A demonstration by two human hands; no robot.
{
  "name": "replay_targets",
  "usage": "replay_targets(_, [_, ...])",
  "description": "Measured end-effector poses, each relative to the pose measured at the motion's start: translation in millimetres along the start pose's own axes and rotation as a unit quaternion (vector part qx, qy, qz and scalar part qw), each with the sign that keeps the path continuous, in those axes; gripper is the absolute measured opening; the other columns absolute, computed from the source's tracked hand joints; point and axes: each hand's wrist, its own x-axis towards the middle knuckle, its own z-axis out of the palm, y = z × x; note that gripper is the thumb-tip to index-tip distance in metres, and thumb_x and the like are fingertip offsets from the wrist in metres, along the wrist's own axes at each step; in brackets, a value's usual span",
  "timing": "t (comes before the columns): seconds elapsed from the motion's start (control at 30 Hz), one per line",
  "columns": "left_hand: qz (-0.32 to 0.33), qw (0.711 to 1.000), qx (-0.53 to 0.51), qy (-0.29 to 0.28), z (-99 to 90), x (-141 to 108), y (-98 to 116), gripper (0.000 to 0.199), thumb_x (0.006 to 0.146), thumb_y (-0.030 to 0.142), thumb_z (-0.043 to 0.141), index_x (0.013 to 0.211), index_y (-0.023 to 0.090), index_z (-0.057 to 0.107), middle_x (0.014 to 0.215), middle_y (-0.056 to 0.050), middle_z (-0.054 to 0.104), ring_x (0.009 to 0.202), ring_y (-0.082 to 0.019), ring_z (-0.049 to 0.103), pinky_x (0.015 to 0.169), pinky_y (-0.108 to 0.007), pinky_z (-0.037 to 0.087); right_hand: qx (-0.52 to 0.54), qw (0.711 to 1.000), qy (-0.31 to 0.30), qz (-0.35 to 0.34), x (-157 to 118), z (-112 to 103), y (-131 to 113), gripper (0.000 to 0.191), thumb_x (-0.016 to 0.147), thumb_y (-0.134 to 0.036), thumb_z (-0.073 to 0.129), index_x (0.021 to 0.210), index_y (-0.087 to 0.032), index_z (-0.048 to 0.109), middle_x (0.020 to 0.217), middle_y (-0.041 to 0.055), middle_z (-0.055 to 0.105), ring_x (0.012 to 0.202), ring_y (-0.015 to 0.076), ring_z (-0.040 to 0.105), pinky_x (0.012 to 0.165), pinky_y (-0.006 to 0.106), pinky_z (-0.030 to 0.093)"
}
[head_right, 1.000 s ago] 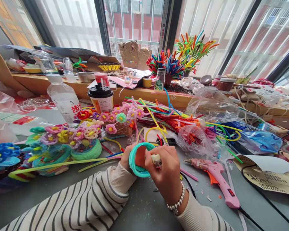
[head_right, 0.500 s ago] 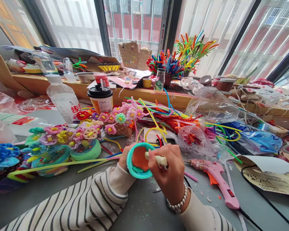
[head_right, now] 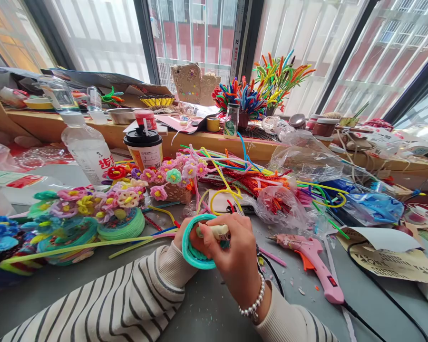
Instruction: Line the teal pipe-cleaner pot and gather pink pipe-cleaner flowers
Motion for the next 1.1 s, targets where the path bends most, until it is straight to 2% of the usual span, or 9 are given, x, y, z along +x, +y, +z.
replay_targets(0.13, [-0.036,0.999,-0.021,-0.035,8.7,-4.7,3.2,0.017,0.056,0.026,0.052,0.046,0.013,0.050,0.048,0.000,0.048,0.051,-0.011,0.045,0.058,-0.025,0.040,0.004,1.000,-0.005,-0.005,-4.9,3.4,-3.0,0.007,0.072,-0.026,0.056,0.069,-0.020,0.056,0.063,-0.0019,0.059,0.061,0.0124,0.050,0.061,0.026,0.035])
replay_targets(0.3, [0.010,0.999,0.024,-0.023,-1.4,-3.5,2.3,0.023,0.055,0.027,0.057,0.042,0.013,0.043,0.041,0.004,0.040,0.042,-0.008,0.037,0.047,-0.023,0.034,0.024,0.998,-0.055,0.024,-7.0,3.3,-5.8,0.008,0.073,-0.028,0.054,0.070,-0.021,0.057,0.065,-0.0027,0.060,0.064,0.0126,0.050,0.065,0.027,0.033])
replay_targets(0.4, [0.004,0.997,0.055,-0.052,-8.1,-0.5,0.9,0.025,0.055,0.026,0.058,0.042,0.014,0.040,0.041,0.005,0.036,0.041,-0.007,0.034,0.044,-0.023,0.032,0.029,0.996,-0.073,0.029,-7.5,3.1,-10.9,0.010,0.074,-0.029,0.053,0.068,-0.021,0.056,0.062,-0.0027,0.059,0.062,0.0124,0.049,0.064,0.027,0.032])
replay_targets(0.5, [0.017,0.996,0.028,-0.079,-8.7,1.0,0.5,0.032,0.059,0.033,0.055,0.043,0.017,0.034,0.042,0.006,0.030,0.040,-0.006,0.029,0.045,-0.023,0.031,0.037,0.995,-0.093,0.019,-7.7,2.5,-14.5,0.012,0.074,-0.028,0.052,0.066,-0.021,0.056,0.062,-0.0028,0.059,0.061,0.0119,0.049,0.064,0.027,0.031])
replay_targets(0.57, [0.029,0.997,0.017,-0.075,-7.3,0.8,1.1,0.033,0.063,0.037,0.051,0.044,0.017,0.032,0.043,0.006,0.029,0.041,-0.006,0.028,0.046,-0.024,0.032,0.041,0.994,-0.100,0.009,-6.4,0.6,-13.8,0.012,0.074,-0.029,0.052,0.066,-0.021,0.056,0.063,-0.0027,0.059,0.061,0.0119,0.049,0.064,0.027,0.031])
replay_targets(0.7, [0.041,0.988,0.131,-0.068,-6.3,2.5,3.9,0.027,0.063,0.035,0.050,0.045,0.017,0.039,0.044,0.004,0.033,0.044,-0.008,0.030,0.048,-0.025,0.032,0.037,0.998,-0.054,-0.002,1.5,-7.8,-5.6,0.010,0.074,-0.027,0.052,0.068,-0.020,0.055,0.061,-0.0015,0.057,0.061,0.0127,0.047,0.064,0.028,0.032])
replay_targets(0.77, [0.065,0.981,0.175,-0.051,-8.3,6.3,4.9,0.026,0.061,0.033,0.051,0.043,0.017,0.040,0.044,0.004,0.036,0.046,-0.009,0.031,0.050,-0.025,0.033,0.018,0.998,-0.056,-0.026,6.5,-12.4,-1.1,0.008,0.073,-0.026,0.053,0.068,-0.020,0.055,0.060,-0.0010,0.055,0.061,0.0130,0.046,0.064,0.029,0.032])
replay_targets(0.9, [0.055,0.973,0.217,-0.050,-14.9,11.8,4.1,0.020,0.056,0.020,0.057,0.040,0.016,0.045,0.042,0.004,0.039,0.047,-0.010,0.034,0.051,-0.026,0.034,-0.009,0.990,-0.114,-0.079,11.9,-14.8,2.7,0.009,0.073,-0.025,0.054,0.067,-0.019,0.056,0.058,-0.0011,0.054,0.059,0.0125,0.044,0.063,0.029,0.030])
replay_targets(1.1, [0.061,0.978,0.199,-0.030,-13.5,5.1,0.7,0.026,0.062,0.031,0.054,0.044,0.018,0.042,0.043,0.004,0.035,0.045,-0.010,0.036,0.051,-0.027,0.036,0.012,0.978,-0.194,-0.075,9.6,-8.0,0.6,0.013,0.073,-0.026,0.054,0.064,-0.018,0.056,0.057,-0.0017,0.055,0.057,0.0112,0.044,0.065,0.029,0.029])
